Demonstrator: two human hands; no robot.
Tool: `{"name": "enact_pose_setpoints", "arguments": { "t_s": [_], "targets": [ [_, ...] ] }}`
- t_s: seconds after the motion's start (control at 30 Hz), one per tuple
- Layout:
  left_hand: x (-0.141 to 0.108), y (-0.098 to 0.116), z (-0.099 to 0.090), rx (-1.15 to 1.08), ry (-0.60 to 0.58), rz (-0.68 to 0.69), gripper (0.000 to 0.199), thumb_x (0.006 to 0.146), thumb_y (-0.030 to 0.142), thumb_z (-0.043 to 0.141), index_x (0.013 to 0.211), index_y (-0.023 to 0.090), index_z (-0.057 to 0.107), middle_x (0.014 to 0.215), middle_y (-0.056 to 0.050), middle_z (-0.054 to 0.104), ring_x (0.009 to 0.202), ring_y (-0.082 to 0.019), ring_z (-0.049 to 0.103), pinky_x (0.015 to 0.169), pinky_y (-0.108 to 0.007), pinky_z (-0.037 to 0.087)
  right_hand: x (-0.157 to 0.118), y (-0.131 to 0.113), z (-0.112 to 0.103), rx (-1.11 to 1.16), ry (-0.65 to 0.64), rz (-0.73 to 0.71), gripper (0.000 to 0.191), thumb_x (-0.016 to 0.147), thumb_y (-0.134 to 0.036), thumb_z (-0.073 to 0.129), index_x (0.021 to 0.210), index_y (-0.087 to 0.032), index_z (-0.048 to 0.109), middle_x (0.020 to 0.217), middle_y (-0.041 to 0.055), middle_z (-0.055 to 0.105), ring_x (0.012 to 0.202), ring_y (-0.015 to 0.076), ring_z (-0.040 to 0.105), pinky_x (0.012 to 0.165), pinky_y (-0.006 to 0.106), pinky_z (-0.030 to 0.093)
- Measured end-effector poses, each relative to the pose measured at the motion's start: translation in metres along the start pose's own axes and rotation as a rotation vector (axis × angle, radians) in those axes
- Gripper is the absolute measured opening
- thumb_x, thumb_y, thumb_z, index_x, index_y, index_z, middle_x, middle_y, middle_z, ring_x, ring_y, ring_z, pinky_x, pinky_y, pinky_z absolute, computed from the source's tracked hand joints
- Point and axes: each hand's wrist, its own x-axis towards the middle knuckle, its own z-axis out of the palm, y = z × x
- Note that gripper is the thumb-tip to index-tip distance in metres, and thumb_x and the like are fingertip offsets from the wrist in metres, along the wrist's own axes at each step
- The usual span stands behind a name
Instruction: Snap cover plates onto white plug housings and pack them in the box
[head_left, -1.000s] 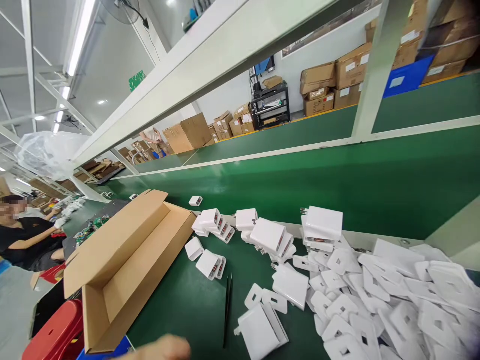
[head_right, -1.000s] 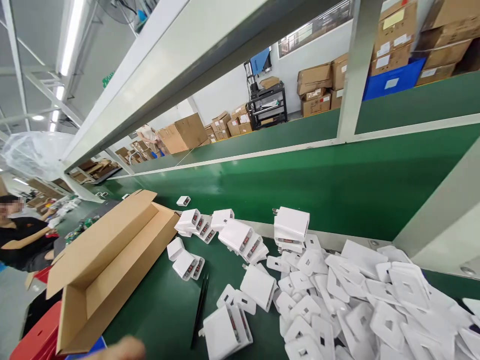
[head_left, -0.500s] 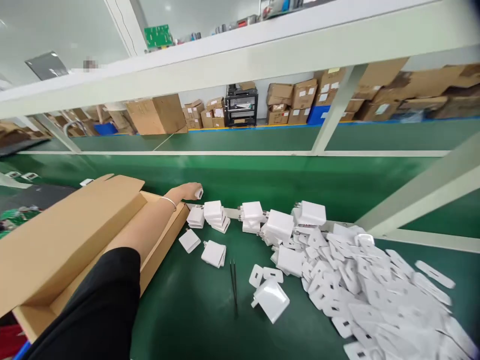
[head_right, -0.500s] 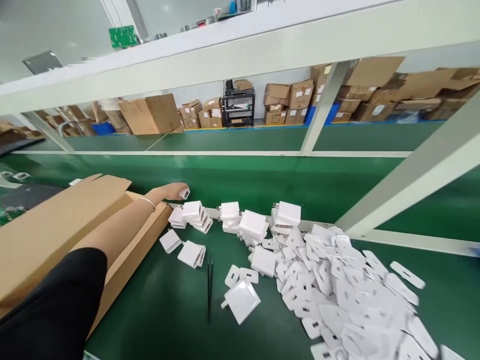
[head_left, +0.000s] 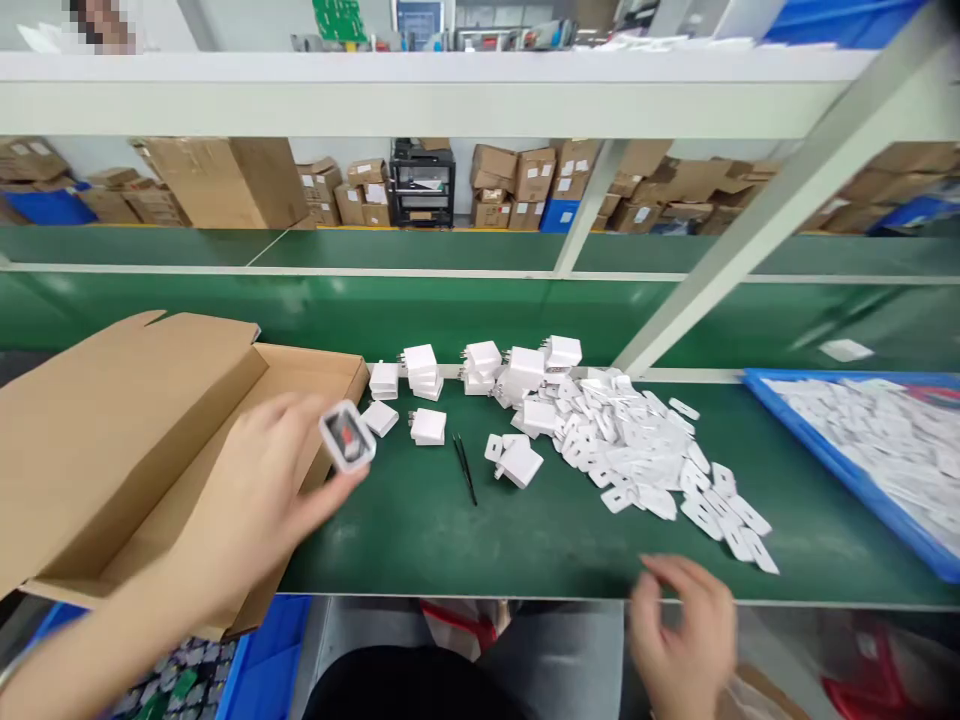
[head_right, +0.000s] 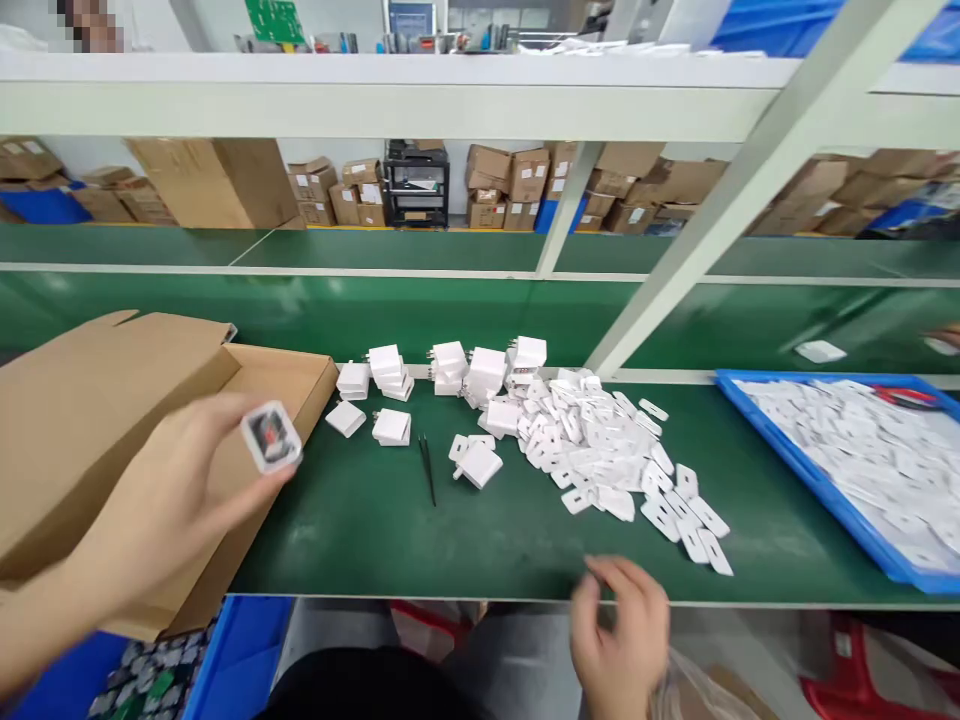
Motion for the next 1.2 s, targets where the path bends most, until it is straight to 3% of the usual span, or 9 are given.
{"name": "enact_pose_setpoints", "arguments": {
  "t_s": [0.07,0.13,0.27,0.47,0.63,0.87,0.97,1.07,1.2],
  "targets": [
    [-0.058,0.018,-0.005,-0.132,0.013,-0.050,0.051,0.086,0.057,0.072,0.129,0.032,0.061,0.121,-0.009,0.075,0.108,-0.039,0.071,0.090,-0.054,0.059,0.023,-0.006,0.020,-0.160,-0.069,-0.058,0.028,0.102,-0.035,0.056,0.123,-0.019,0.067,0.122,0.0195,0.064,0.114,0.0377,0.062,0.096,0.055,0.051],
    [-0.104,0.031,0.004,-0.371,0.004,-0.257,0.050,0.087,0.050,0.075,0.131,0.033,0.057,0.127,-0.009,0.073,0.116,-0.036,0.071,0.093,-0.050,0.060,0.040,-0.009,0.034,-0.308,-0.118,-0.035,0.038,0.102,-0.037,0.054,0.130,-0.015,0.066,0.131,0.0235,0.062,0.113,0.0399,0.060,0.093,0.055,0.052],
    [-0.152,0.038,0.055,-0.634,0.050,-0.570,0.042,0.090,0.050,0.073,0.122,0.026,0.060,0.107,-0.008,0.071,0.095,-0.028,0.073,0.086,-0.041,0.060,0.034,-0.015,0.046,-0.438,-0.234,0.028,0.041,0.104,-0.039,0.049,0.130,-0.014,0.068,0.136,0.0224,0.065,0.114,0.0416,0.061,0.086,0.054,0.053],
    [-0.148,0.049,0.122,-0.805,0.041,-0.372,0.030,0.091,0.033,0.077,0.116,0.026,0.064,0.116,-0.009,0.068,0.108,-0.026,0.070,0.090,-0.037,0.058,-0.013,-0.035,0.042,-0.163,-0.265,0.004,0.037,0.106,-0.045,0.048,0.130,-0.019,0.061,0.138,0.0186,0.067,0.128,0.0367,0.062,0.103,0.057,0.051],
    [-0.127,0.073,0.121,-1.007,0.063,-0.252,0.033,0.089,0.023,0.079,0.118,0.028,0.062,0.114,-0.007,0.068,0.109,-0.025,0.068,0.088,-0.036,0.056,-0.045,-0.041,0.027,0.031,-0.347,-0.142,0.030,0.102,-0.037,0.061,0.129,-0.024,0.060,0.142,0.0140,0.068,0.132,0.0324,0.065,0.118,0.061,0.042],
    [-0.116,0.077,0.117,-0.993,0.110,-0.241,0.033,0.089,0.019,0.078,0.115,0.028,0.059,0.111,-0.006,0.063,0.096,-0.021,0.064,0.078,-0.032,0.053,-0.065,-0.034,0.026,0.173,-0.113,-0.160,0.015,0.096,-0.016,0.065,0.104,-0.027,0.073,0.115,0.0058,0.082,0.104,0.0268,0.079,0.094,0.047,0.060],
    [-0.118,0.077,0.120,-0.991,0.108,-0.235,0.036,0.089,0.017,0.078,0.116,0.028,0.058,0.111,-0.006,0.062,0.098,-0.021,0.063,0.080,-0.032,0.052,-0.057,-0.049,0.028,0.343,-0.019,0.045,0.009,0.093,-0.020,0.072,0.099,-0.027,0.073,0.105,0.0067,0.081,0.097,0.0264,0.078,0.085,0.043,0.061],
    [-0.120,0.081,0.122,-1.019,0.097,-0.245,0.039,0.088,0.016,0.079,0.117,0.029,0.056,0.112,-0.006,0.061,0.099,-0.022,0.062,0.081,-0.033,0.051,-0.040,-0.083,0.025,0.696,0.081,0.465,0.010,0.092,-0.029,0.077,0.093,-0.025,0.069,0.099,0.0066,0.075,0.084,0.0223,0.073,0.074,0.037,0.060],
    [-0.122,0.087,0.125,-0.982,0.015,-0.229,0.039,0.088,0.016,0.076,0.118,0.028,0.054,0.114,-0.007,0.057,0.102,-0.023,0.060,0.084,-0.035,0.050,-0.006,-0.139,0.013,1.217,-0.115,0.866,0.025,0.089,-0.041,0.081,0.081,-0.023,0.065,0.084,0.0008,0.062,0.068,0.0143,0.060,0.065,0.030,0.052]
  ]
}}
